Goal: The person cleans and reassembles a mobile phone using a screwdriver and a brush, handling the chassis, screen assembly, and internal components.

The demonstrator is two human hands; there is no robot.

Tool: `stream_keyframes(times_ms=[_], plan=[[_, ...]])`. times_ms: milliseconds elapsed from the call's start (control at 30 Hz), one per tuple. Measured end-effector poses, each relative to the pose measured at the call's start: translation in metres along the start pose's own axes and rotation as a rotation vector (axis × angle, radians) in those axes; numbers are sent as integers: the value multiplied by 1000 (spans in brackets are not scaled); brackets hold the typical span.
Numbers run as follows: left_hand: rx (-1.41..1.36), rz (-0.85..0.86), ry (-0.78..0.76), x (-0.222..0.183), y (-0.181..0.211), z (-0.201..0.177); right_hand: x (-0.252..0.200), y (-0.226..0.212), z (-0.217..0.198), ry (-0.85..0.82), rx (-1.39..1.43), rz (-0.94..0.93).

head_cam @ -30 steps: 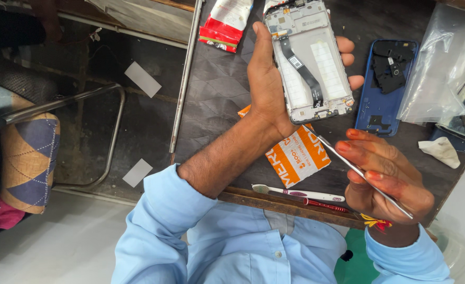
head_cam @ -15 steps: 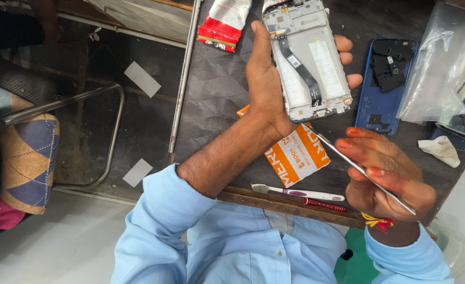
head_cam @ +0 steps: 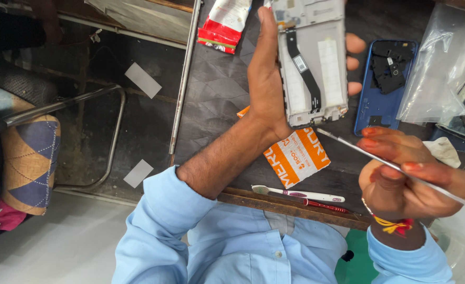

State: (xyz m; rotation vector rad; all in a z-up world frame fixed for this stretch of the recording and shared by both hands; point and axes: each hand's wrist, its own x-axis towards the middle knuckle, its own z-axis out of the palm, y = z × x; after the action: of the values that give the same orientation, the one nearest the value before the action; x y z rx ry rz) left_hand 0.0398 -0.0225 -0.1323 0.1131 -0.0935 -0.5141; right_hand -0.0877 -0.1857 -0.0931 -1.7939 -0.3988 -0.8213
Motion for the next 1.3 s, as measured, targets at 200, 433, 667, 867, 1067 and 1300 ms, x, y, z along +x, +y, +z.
stream_keyframes(times_ms=[200,433,667,867,1067,1300], plan=[[149,-132,-129,-7,7,16,3,-8,-12,-76,95,81],[153,-261,-303,-13,4,20,13,-19,-15,-240,47,40],[48,-305,-374,-13,0,17,20,-35,-14,-367,-14,108],[37,-320,-378,-14,-3,11,24,-28,-10,-398,-31,41],[18,-317,-386,-13,-5,9,25,-25,-8,-417,-27,0],[49,-283,-352,-14,-9,11,19,-23,-8,-395,-52,7]])
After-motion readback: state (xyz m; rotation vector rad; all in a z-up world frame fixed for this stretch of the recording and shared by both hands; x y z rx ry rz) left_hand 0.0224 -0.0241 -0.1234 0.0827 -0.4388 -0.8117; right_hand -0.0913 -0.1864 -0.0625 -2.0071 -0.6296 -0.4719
